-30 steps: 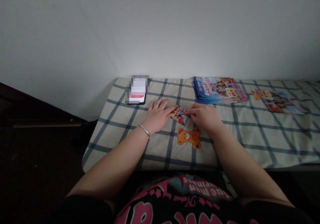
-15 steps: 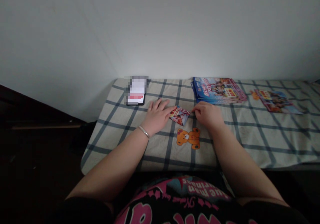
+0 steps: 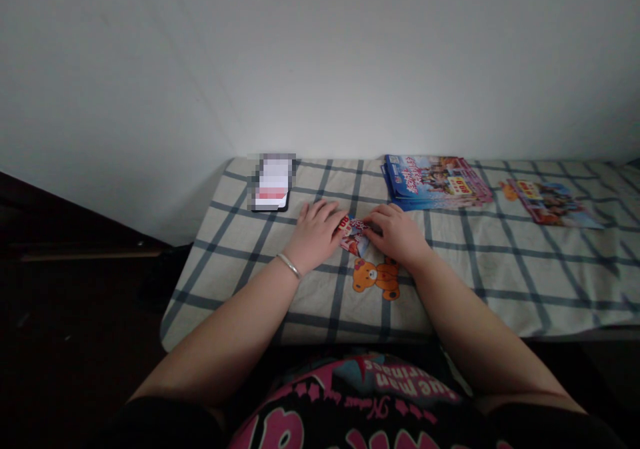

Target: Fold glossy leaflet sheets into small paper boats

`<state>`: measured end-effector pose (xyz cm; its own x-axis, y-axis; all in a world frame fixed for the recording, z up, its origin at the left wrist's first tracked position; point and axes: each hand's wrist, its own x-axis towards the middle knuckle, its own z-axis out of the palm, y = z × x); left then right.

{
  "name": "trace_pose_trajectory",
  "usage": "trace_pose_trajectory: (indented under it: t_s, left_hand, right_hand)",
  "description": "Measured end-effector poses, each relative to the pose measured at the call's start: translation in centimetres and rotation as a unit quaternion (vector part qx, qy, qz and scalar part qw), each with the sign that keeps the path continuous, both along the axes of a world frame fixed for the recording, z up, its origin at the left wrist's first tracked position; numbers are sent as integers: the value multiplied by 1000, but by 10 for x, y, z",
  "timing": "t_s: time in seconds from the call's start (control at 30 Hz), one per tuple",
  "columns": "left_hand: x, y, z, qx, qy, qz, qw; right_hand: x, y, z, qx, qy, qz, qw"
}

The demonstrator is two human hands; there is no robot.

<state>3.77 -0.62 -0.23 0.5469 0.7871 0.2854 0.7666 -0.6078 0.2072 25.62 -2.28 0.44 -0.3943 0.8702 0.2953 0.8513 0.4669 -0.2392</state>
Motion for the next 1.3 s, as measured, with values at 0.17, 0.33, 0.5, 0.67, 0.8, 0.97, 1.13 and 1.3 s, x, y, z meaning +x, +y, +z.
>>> trace_pose_trajectory:
  t_s: [0.17, 0.33, 0.5, 0.67, 0.8, 0.97, 1.13, 1.3]
  left_hand:
    - [0, 1, 0, -3, -8, -3, 1000]
    - [-1, 2, 1, -15, -29, -13, 999]
    - [0, 5, 2, -34, -81, -31, 996]
    - [0, 8, 3, -24, -123, -28, 992]
    - [0, 7, 6, -38, -172, -12, 984]
    - [-2, 7, 7, -38, -236, 16, 971]
    - [-4, 6, 11, 1, -256, 4, 967]
    - [-6, 3, 15, 24, -275, 1, 961]
  right_hand:
    - [-2, 1, 2, -13, 13, 4, 1000]
    - [-4, 1, 3, -21, 22, 14, 999]
    - [-3, 1, 2, -22, 61, 26, 998]
    - [-3, 1, 2, -17, 74, 37, 996]
    - [-1, 3, 1, -20, 99, 40, 994]
    - [0, 3, 0, -3, 181, 31, 983]
    - [-1, 0, 3, 3, 261, 23, 965]
    - [0, -2, 4, 29, 290, -1, 957]
